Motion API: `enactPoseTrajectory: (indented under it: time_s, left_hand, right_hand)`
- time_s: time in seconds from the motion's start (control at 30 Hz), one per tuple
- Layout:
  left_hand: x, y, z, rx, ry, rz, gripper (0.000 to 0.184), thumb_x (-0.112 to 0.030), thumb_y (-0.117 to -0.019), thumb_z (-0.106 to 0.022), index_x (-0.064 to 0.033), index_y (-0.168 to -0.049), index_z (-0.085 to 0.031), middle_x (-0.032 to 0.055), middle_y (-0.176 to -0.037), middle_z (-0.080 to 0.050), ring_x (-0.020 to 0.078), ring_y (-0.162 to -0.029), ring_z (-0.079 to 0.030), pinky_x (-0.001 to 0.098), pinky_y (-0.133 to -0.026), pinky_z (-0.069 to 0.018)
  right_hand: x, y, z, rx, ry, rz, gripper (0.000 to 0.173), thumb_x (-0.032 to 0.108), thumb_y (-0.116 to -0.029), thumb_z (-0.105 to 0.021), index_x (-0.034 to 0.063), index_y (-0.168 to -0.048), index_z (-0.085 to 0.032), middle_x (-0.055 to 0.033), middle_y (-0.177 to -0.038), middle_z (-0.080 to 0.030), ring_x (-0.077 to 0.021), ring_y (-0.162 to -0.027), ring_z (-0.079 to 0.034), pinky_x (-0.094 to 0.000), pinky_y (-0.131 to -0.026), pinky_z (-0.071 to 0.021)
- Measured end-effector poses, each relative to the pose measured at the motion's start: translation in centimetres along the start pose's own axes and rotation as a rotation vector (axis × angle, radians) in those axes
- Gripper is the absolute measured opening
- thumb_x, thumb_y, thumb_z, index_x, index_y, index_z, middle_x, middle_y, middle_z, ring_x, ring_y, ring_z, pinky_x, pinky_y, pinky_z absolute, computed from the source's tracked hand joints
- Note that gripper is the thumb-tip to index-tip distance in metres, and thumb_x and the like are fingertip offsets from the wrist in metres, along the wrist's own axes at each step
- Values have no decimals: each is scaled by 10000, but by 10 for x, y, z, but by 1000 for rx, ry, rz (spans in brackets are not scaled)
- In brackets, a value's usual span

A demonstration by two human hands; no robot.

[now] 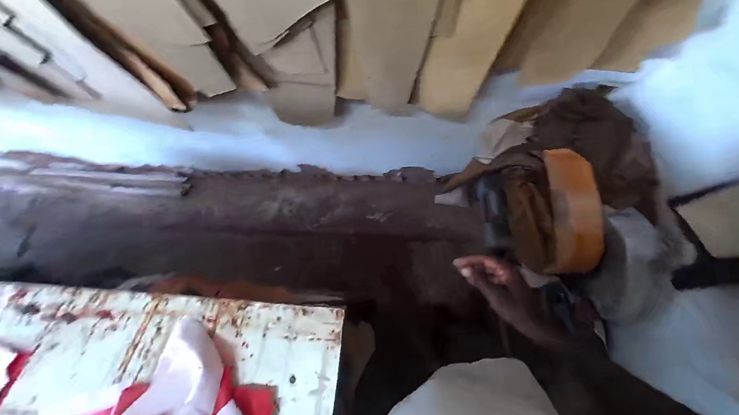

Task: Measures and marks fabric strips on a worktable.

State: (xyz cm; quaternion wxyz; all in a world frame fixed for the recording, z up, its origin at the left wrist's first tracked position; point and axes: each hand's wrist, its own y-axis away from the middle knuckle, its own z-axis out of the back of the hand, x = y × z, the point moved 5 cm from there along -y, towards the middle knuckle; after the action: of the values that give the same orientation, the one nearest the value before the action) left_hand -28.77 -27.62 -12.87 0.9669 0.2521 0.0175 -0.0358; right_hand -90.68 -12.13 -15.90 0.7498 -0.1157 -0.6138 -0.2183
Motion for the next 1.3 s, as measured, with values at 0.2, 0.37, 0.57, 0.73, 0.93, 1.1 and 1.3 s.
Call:
enactPoseTrajectory:
  time_s: [0.2, 0.37, 0.57, 0.73, 0.93, 1.1, 1.3]
  left_hand:
    - [-20, 5, 12, 58, 87, 132, 1158, -419, -742, -858, -145, -1644, -186, 387, -1528, -354, 613, -1360, -399, 749, -1072, -355]
    - [-19, -19, 30, 262, 306, 173, 992, -375, -790, -857, -127, -1598, -338, 386, -1444, -457, 617, -1306, -443, 754, -1045, -375]
    - [0, -102, 95, -102, 550, 335, 376, -371, -1009, -631, -63, -1212, -704, 183, -1163, -711, 356, -1114, -675, 620, -1008, -499]
    - [12, -203, 130, -554, 653, 382, 388, -260, -971, -706, -30, -1281, -666, 223, -1338, -617, 417, -1254, -582, 640, -1050, -461]
    - [7, -234, 139, -668, 770, 612, 642, -350, -925, -742, -39, -1451, -546, 259, -1550, -434, 438, -1432, -423, 612, -1155, -376]
    - [42, -241, 127, -801, 917, 991, 928, -446, -874, -772, 19, -1558, -352, 315, -1550, -399, 489, -1424, -404, 620, -1165, -344]
    - [120, -291, 133, -729, 654, 1230, 1002, -494, -811, -822, -43, -1578, -362, 313, -1655, -177, 568, -1466, -261, 699, -1142, -306]
  right_hand:
    - [19, -126, 25, -4, -56, 96, 245, 141, -1002, -587, 33, -1198, -689, -102, -1177, -723, -244, -1019, -711, -403, -860, -617]
    - [49, -213, -54, 120, -239, 73, 215, 82, -984, -572, -16, -1145, -677, -143, -1136, -729, -271, -1002, -720, -391, -821, -629]
    - [80, -292, -188, 633, -234, 1, 213, 68, -1000, -569, -41, -1146, -679, -165, -1103, -740, -281, -964, -732, -402, -811, -635]
    - [112, -374, -247, 832, -47, -45, 205, 45, -992, -564, -25, -1135, -693, -134, -1082, -751, -237, -932, -736, -382, -814, -628]
    - [161, -452, -351, 948, -47, -23, 200, 52, -1000, -562, -33, -1138, -678, -152, -1081, -751, -264, -939, -744, -398, -814, -636]
    - [201, -507, -471, 1127, -70, 37, 212, 73, -991, -564, -34, -1136, -676, -170, -1080, -748, -289, -943, -739, -416, -811, -631]
    - [253, -562, -604, 1328, -159, 141, 237, 99, -993, -567, -33, -1154, -682, -170, -1102, -743, -288, -955, -735, -403, -831, -630]
